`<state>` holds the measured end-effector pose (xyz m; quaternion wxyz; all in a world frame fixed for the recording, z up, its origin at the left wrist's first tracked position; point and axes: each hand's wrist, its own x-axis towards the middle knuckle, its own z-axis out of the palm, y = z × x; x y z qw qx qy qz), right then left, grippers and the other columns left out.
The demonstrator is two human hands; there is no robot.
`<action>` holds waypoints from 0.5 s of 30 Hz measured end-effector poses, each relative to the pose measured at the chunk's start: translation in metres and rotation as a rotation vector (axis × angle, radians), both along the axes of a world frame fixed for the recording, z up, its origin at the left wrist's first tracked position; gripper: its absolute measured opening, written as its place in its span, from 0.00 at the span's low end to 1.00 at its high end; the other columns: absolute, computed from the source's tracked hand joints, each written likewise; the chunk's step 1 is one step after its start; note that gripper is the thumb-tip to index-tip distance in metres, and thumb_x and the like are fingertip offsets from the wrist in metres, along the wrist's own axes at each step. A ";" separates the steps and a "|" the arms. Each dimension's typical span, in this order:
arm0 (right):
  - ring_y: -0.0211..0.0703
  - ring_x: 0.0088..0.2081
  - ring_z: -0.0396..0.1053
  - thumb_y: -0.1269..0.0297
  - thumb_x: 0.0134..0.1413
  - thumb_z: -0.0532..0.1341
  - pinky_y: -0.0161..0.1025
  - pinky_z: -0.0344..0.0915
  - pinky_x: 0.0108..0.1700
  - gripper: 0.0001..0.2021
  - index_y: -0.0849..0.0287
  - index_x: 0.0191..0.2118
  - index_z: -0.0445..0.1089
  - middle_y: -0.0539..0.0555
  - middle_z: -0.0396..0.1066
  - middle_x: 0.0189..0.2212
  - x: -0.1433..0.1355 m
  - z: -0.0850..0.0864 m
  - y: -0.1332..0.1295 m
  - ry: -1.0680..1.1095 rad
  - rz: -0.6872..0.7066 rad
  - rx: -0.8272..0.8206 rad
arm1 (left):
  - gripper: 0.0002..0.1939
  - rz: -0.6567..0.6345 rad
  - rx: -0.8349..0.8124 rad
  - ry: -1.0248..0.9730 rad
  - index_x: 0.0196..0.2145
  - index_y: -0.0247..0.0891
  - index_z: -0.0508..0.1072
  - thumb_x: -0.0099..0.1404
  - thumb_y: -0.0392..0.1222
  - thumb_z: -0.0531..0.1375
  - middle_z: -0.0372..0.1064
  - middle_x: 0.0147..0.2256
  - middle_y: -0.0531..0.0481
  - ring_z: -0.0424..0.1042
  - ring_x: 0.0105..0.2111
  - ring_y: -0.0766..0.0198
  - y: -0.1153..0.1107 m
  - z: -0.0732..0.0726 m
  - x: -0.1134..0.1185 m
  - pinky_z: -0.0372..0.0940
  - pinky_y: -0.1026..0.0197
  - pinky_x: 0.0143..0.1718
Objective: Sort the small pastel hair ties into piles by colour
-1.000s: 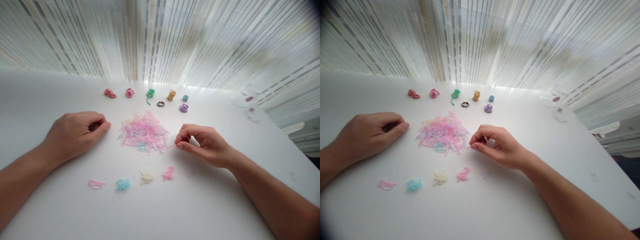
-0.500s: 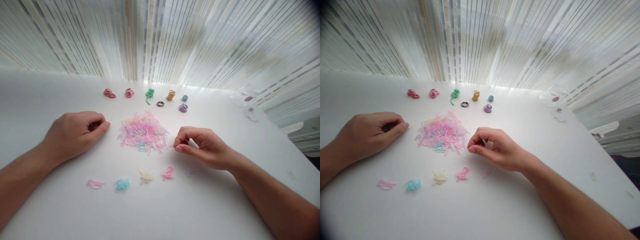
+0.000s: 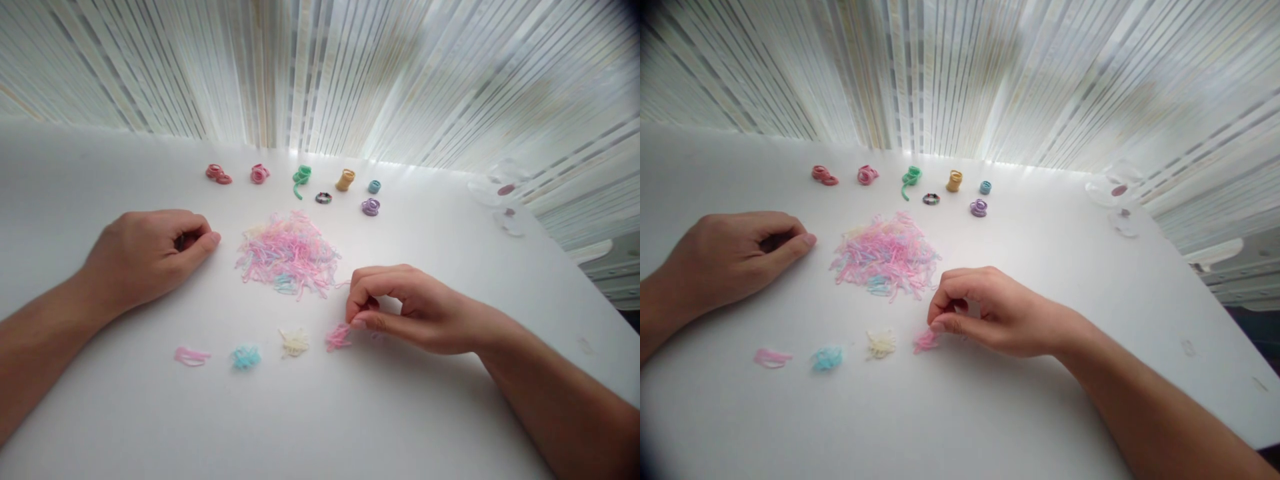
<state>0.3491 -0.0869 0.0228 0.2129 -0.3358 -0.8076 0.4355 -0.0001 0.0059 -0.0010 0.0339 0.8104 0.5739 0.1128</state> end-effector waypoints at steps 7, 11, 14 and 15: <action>0.38 0.34 0.71 0.70 0.70 0.62 0.35 0.67 0.37 0.06 0.62 0.40 0.77 0.55 0.77 0.35 -0.004 0.000 -0.003 -0.063 0.059 0.030 | 0.19 -0.010 0.004 0.003 0.29 0.41 0.71 0.67 0.58 0.52 0.70 0.27 0.52 0.65 0.28 0.62 0.000 0.001 0.000 0.53 0.60 0.32; 0.37 0.34 0.71 0.71 0.69 0.62 0.34 0.67 0.38 0.06 0.62 0.40 0.77 0.54 0.77 0.34 -0.004 -0.001 -0.002 -0.085 0.056 0.053 | 0.19 0.000 0.005 0.005 0.29 0.41 0.72 0.67 0.57 0.52 0.70 0.28 0.52 0.65 0.28 0.62 -0.001 0.001 0.000 0.53 0.60 0.33; 0.37 0.33 0.71 0.72 0.68 0.62 0.35 0.67 0.37 0.06 0.61 0.39 0.77 0.54 0.77 0.34 -0.003 -0.001 -0.002 -0.100 0.048 0.069 | 0.19 0.007 0.014 -0.002 0.29 0.41 0.72 0.66 0.58 0.52 0.70 0.27 0.52 0.65 0.28 0.62 -0.001 0.000 0.000 0.53 0.60 0.32; 0.37 0.33 0.70 0.72 0.68 0.62 0.35 0.67 0.37 0.06 0.61 0.39 0.76 0.54 0.77 0.34 -0.003 -0.001 -0.002 -0.104 0.047 0.072 | 0.19 0.008 0.013 -0.002 0.29 0.41 0.72 0.66 0.58 0.52 0.70 0.27 0.52 0.65 0.28 0.62 -0.001 0.000 0.001 0.53 0.60 0.32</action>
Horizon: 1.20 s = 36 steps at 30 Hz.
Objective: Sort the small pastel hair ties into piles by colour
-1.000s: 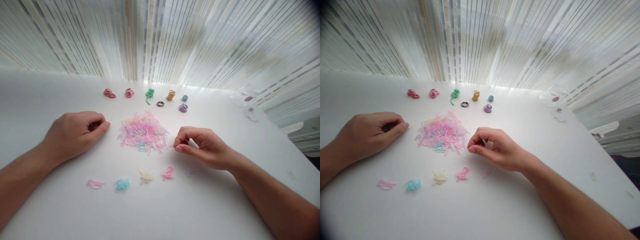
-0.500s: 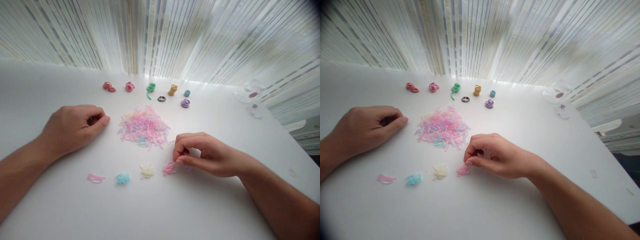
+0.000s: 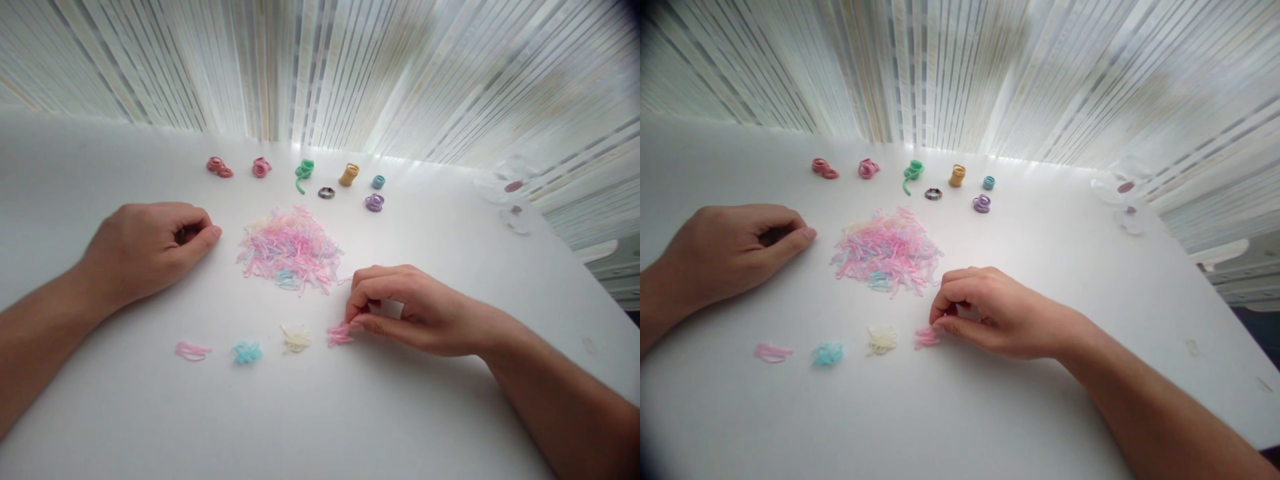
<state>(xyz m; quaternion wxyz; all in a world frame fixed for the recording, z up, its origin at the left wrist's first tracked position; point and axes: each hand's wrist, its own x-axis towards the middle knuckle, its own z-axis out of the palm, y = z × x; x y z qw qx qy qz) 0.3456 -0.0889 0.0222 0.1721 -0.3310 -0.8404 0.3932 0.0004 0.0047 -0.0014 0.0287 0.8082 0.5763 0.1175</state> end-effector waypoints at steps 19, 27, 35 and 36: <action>0.41 0.27 0.65 0.66 0.63 0.65 0.42 0.62 0.31 0.09 0.55 0.30 0.74 0.52 0.72 0.25 0.013 -0.012 0.009 0.104 -0.416 0.181 | 0.18 -0.050 0.012 -0.028 0.28 0.40 0.70 0.67 0.55 0.53 0.69 0.26 0.52 0.64 0.27 0.64 -0.001 0.000 0.002 0.53 0.60 0.32; 0.45 0.26 0.65 0.49 0.65 0.66 0.43 0.57 0.26 0.13 0.50 0.33 0.78 0.54 0.74 0.27 0.030 -0.032 0.015 0.009 -0.583 0.243 | 0.17 -0.033 -0.036 -0.075 0.26 0.41 0.70 0.66 0.52 0.52 0.70 0.26 0.50 0.66 0.28 0.61 -0.008 0.005 0.011 0.55 0.58 0.32; 0.37 0.24 0.62 0.60 0.62 0.66 0.37 0.56 0.24 0.08 0.57 0.33 0.77 0.50 0.71 0.24 0.020 -0.027 0.019 0.035 -0.558 0.135 | 0.18 -0.033 -0.024 -0.028 0.28 0.41 0.70 0.67 0.56 0.53 0.69 0.26 0.53 0.64 0.27 0.63 -0.001 0.001 0.001 0.53 0.59 0.33; 0.37 0.24 0.62 0.61 0.63 0.66 0.36 0.56 0.24 0.08 0.58 0.33 0.77 0.50 0.70 0.24 0.019 -0.027 0.019 0.033 -0.558 0.124 | 0.19 -0.031 -0.023 -0.024 0.28 0.41 0.71 0.67 0.56 0.53 0.69 0.26 0.53 0.64 0.27 0.63 0.000 0.000 0.000 0.53 0.59 0.32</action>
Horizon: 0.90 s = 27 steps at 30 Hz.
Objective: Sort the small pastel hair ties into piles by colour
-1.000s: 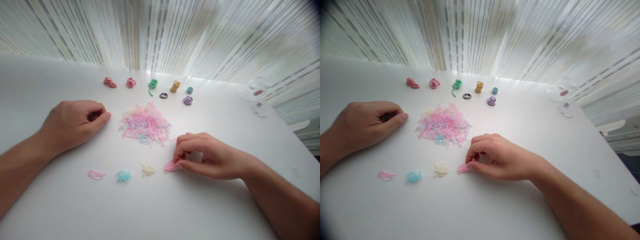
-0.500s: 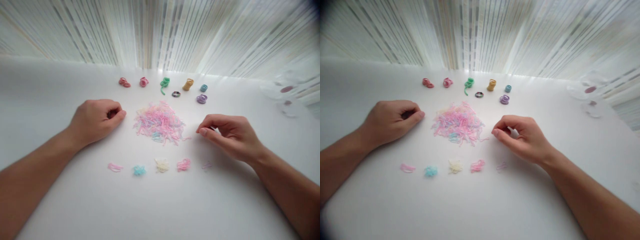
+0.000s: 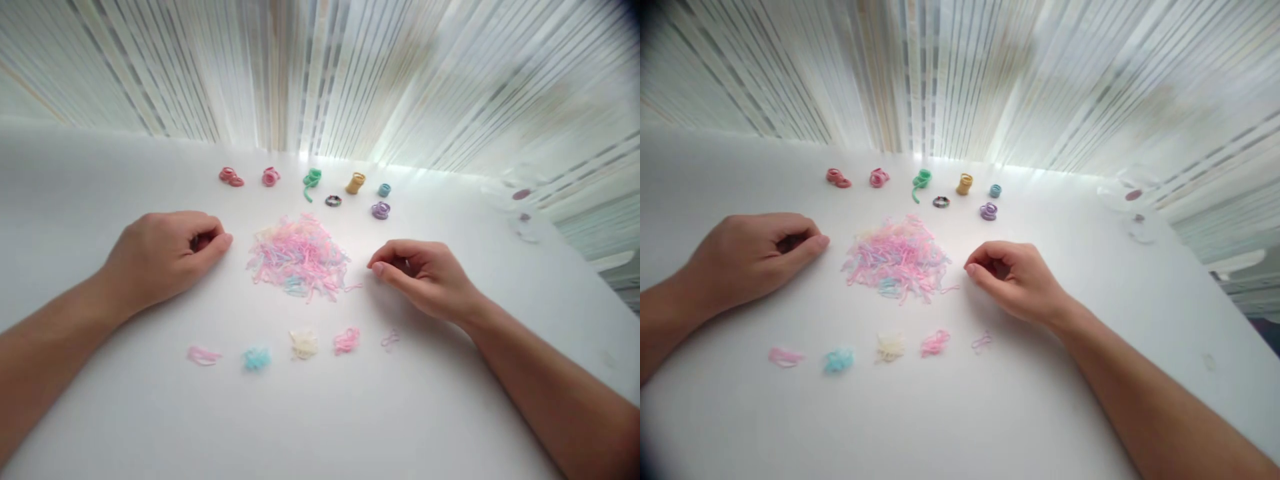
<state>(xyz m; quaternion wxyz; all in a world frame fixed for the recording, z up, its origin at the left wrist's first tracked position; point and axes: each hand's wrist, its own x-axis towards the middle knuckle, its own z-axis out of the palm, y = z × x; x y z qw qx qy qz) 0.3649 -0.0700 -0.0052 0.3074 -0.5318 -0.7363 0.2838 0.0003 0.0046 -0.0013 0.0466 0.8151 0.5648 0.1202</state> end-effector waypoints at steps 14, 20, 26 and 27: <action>0.39 0.32 0.71 0.67 0.60 0.68 0.36 0.66 0.34 0.04 0.59 0.37 0.82 0.55 0.76 0.32 -0.002 0.005 0.002 -0.103 0.215 0.008 | 0.20 0.034 -0.015 0.029 0.29 0.43 0.71 0.66 0.59 0.51 0.71 0.27 0.53 0.66 0.28 0.61 0.001 0.000 -0.002 0.54 0.59 0.32; 0.37 0.30 0.70 0.71 0.58 0.66 0.34 0.65 0.32 0.04 0.60 0.34 0.80 0.54 0.77 0.30 -0.004 0.002 0.000 -0.121 0.226 0.040 | 0.19 0.031 -0.010 0.040 0.30 0.43 0.72 0.66 0.58 0.51 0.71 0.28 0.53 0.67 0.29 0.61 0.001 0.000 -0.002 0.54 0.60 0.33; 0.35 0.28 0.70 0.74 0.56 0.66 0.32 0.66 0.30 0.05 0.60 0.32 0.80 0.53 0.77 0.28 -0.005 0.000 -0.002 -0.120 0.222 0.123 | 0.18 0.038 -0.002 0.052 0.30 0.43 0.72 0.66 0.57 0.52 0.72 0.28 0.54 0.66 0.29 0.62 0.001 0.001 0.000 0.54 0.61 0.33; 0.36 0.28 0.70 0.74 0.57 0.66 0.32 0.66 0.30 0.05 0.60 0.33 0.80 0.53 0.77 0.28 -0.005 0.000 -0.003 -0.129 0.233 0.145 | 0.18 0.037 0.000 0.053 0.30 0.42 0.73 0.66 0.56 0.52 0.72 0.28 0.54 0.66 0.29 0.62 0.001 0.000 0.000 0.54 0.61 0.33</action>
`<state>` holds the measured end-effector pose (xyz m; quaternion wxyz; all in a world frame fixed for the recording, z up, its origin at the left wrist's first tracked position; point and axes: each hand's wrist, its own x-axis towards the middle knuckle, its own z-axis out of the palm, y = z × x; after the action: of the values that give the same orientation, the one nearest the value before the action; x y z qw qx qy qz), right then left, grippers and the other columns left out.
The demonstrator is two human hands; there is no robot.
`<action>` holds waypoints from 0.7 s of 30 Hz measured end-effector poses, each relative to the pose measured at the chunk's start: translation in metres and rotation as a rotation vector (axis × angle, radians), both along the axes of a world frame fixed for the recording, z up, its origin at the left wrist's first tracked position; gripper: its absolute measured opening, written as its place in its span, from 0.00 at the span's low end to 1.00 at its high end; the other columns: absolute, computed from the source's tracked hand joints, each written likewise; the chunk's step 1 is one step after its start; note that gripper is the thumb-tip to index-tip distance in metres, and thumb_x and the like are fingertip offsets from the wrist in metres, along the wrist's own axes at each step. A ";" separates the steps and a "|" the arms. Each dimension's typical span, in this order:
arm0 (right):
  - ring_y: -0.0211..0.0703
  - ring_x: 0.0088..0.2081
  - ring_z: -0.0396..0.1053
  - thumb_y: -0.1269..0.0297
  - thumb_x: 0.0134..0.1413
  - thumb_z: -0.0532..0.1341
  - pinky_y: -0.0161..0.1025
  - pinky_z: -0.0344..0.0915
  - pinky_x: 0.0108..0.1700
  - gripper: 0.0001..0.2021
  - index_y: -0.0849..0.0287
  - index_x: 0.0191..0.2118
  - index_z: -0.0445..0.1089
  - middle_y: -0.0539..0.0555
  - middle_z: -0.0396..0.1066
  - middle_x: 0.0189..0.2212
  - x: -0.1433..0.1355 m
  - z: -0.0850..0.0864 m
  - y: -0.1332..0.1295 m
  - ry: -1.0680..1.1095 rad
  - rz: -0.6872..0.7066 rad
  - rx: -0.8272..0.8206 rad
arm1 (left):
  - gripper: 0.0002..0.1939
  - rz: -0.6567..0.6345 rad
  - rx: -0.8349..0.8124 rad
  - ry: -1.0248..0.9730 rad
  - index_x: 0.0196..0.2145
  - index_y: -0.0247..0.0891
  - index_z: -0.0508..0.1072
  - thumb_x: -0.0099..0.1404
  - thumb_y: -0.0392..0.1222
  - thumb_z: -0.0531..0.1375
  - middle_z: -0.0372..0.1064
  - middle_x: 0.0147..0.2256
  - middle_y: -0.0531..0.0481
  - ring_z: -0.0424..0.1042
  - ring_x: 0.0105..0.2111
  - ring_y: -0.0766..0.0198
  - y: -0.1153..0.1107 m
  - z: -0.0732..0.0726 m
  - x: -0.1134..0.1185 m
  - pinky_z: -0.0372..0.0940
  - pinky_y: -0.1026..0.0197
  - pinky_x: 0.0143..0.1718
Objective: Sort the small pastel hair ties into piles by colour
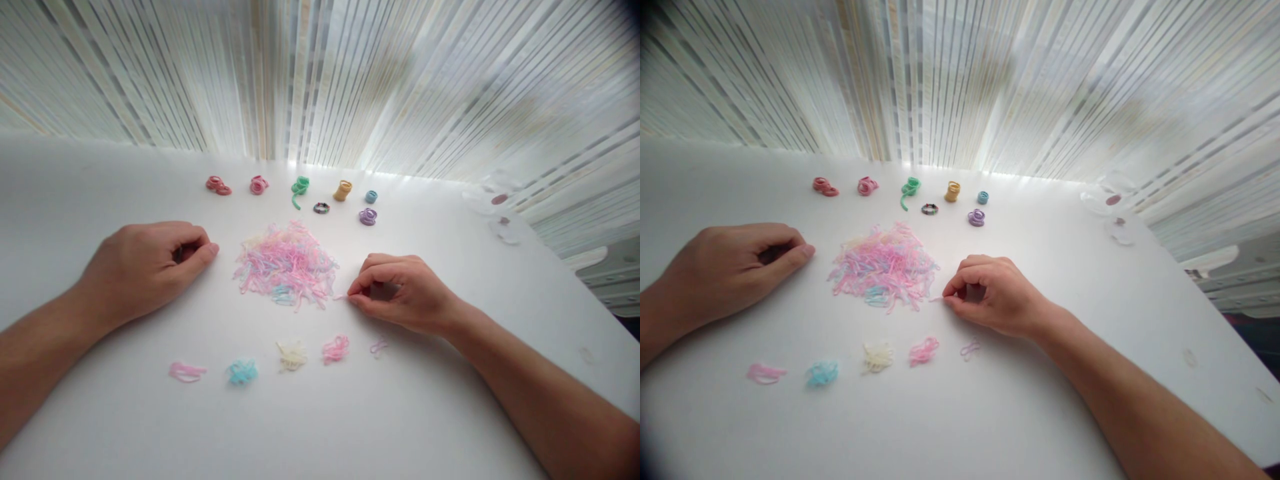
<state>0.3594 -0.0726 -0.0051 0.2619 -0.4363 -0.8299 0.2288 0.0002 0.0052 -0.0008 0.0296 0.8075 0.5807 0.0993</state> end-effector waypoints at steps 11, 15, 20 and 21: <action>0.40 0.31 0.75 0.73 0.58 0.65 0.36 0.71 0.34 0.06 0.54 0.34 0.77 0.51 0.78 0.31 0.001 0.008 -0.006 -0.028 -0.013 0.173 | 0.17 -0.045 0.012 -0.080 0.28 0.40 0.71 0.67 0.52 0.54 0.69 0.26 0.53 0.63 0.28 0.64 -0.006 0.002 0.004 0.53 0.59 0.32; 0.40 0.28 0.75 0.64 0.62 0.66 0.36 0.70 0.31 0.03 0.50 0.36 0.77 0.50 0.79 0.32 0.006 0.001 -0.008 -0.076 -0.023 0.185 | 0.16 -0.067 -0.009 -0.149 0.26 0.39 0.69 0.67 0.50 0.55 0.68 0.26 0.52 0.62 0.27 0.64 -0.007 0.000 0.006 0.52 0.58 0.32; 0.39 0.21 0.69 0.59 0.62 0.65 0.36 0.62 0.20 0.05 0.47 0.35 0.78 0.48 0.75 0.25 0.010 -0.002 -0.010 -0.118 -0.056 0.149 | 0.16 -0.060 -0.002 -0.166 0.25 0.39 0.69 0.67 0.49 0.55 0.68 0.26 0.51 0.61 0.27 0.65 -0.009 -0.001 0.008 0.51 0.57 0.32; 0.39 0.21 0.69 0.58 0.62 0.66 0.36 0.63 0.21 0.04 0.47 0.36 0.78 0.48 0.75 0.25 0.010 -0.001 -0.011 -0.130 -0.070 0.146 | 0.15 -0.059 -0.002 -0.169 0.25 0.39 0.68 0.67 0.48 0.55 0.68 0.26 0.51 0.61 0.27 0.64 -0.009 -0.001 0.008 0.51 0.57 0.32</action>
<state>0.3696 -0.0839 -0.0060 0.2464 -0.4588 -0.8438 0.1295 0.0087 -0.0038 -0.0017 0.0823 0.8129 0.5523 0.1656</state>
